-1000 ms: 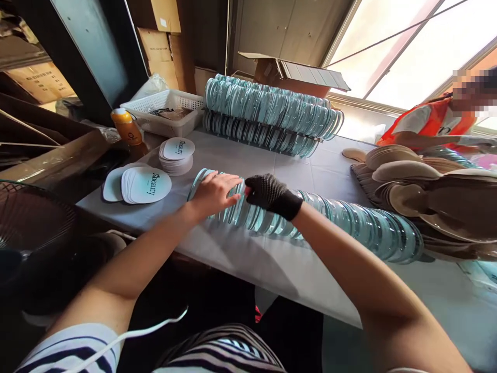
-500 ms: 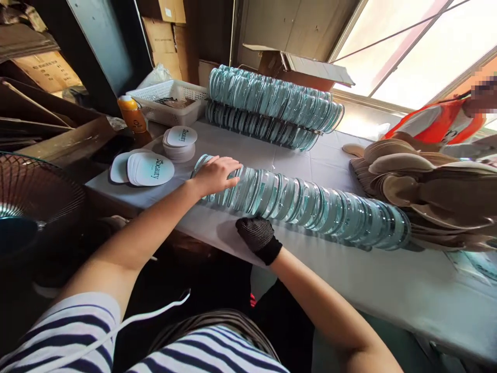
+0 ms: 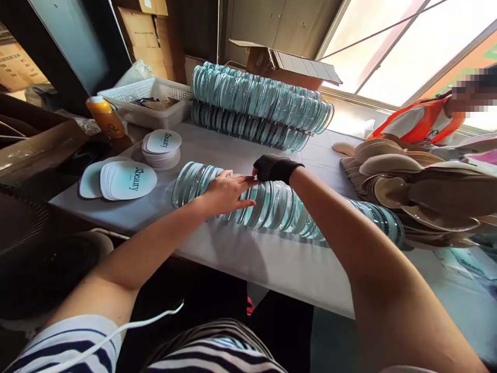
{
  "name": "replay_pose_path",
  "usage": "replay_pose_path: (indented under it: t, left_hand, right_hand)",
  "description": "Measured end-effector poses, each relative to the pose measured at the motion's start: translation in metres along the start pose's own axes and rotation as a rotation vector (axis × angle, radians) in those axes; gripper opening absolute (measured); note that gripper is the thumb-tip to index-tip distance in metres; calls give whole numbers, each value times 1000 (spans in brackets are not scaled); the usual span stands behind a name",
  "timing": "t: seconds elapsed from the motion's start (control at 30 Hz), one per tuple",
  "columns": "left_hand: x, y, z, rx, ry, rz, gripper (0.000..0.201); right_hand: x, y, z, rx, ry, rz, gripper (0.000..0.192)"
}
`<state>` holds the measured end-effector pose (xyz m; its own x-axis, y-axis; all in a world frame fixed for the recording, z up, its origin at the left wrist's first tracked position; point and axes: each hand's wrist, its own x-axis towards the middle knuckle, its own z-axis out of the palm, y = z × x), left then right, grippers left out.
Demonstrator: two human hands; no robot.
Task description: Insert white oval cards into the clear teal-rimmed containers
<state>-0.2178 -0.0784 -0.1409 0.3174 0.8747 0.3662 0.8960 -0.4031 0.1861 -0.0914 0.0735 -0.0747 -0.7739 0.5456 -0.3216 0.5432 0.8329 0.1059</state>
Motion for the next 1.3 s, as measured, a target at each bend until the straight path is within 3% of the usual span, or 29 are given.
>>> replay_pose_path:
  t: [0.13, 0.2, 0.27, 0.43, 0.53, 0.63, 0.73, 0.77, 0.8, 0.87, 0.97, 1.13, 1.3]
  left_hand:
    - [-1, 1, -3, -13, -20, -37, 56]
    - [0, 1, -3, -15, -28, -49, 56]
    - [0, 1, -2, -12, -41, -51, 56]
    - [0, 1, -3, -2, -54, -49, 57]
    - [-1, 0, -8, 9, -80, -44, 57]
    - [2, 4, -13, 26, -99, -12, 55]
    - [11, 14, -10, 36, -71, 42, 56]
    - [15, 19, -7, 33, -54, 56, 59]
    - [19, 24, -3, 29, -42, 67, 62]
    - [26, 32, 5, 24, -28, 75, 65]
    - [31, 38, 15, 27, -18, 77, 62]
    - [29, 37, 20, 38, -12, 77, 62]
    - [28, 37, 21, 33, -5, 71, 62]
  right_hand:
    - [-35, -13, -3, 38, 145, 64, 29]
    - [-62, -24, 8, 134, 215, 51, 29]
    - [-88, -43, 34, 195, 262, 30, 29]
    - [-119, -111, 132, 99, 231, 78, 33]
    - [-125, -127, 161, 79, 185, 143, 37]
    - [-136, -104, 145, 114, 298, 161, 36]
    - [-139, -53, 102, 130, 543, 351, 38]
    - [-134, -34, 86, 124, 562, 401, 38]
    - [-126, -16, 71, 116, 520, 417, 38]
    - [-102, 14, 47, 112, 316, 365, 38]
    - [-60, 44, 28, 128, 59, 225, 42]
    - [-23, 69, 26, 280, -183, 132, 46]
    - [-21, 75, 33, 485, -235, 107, 46]
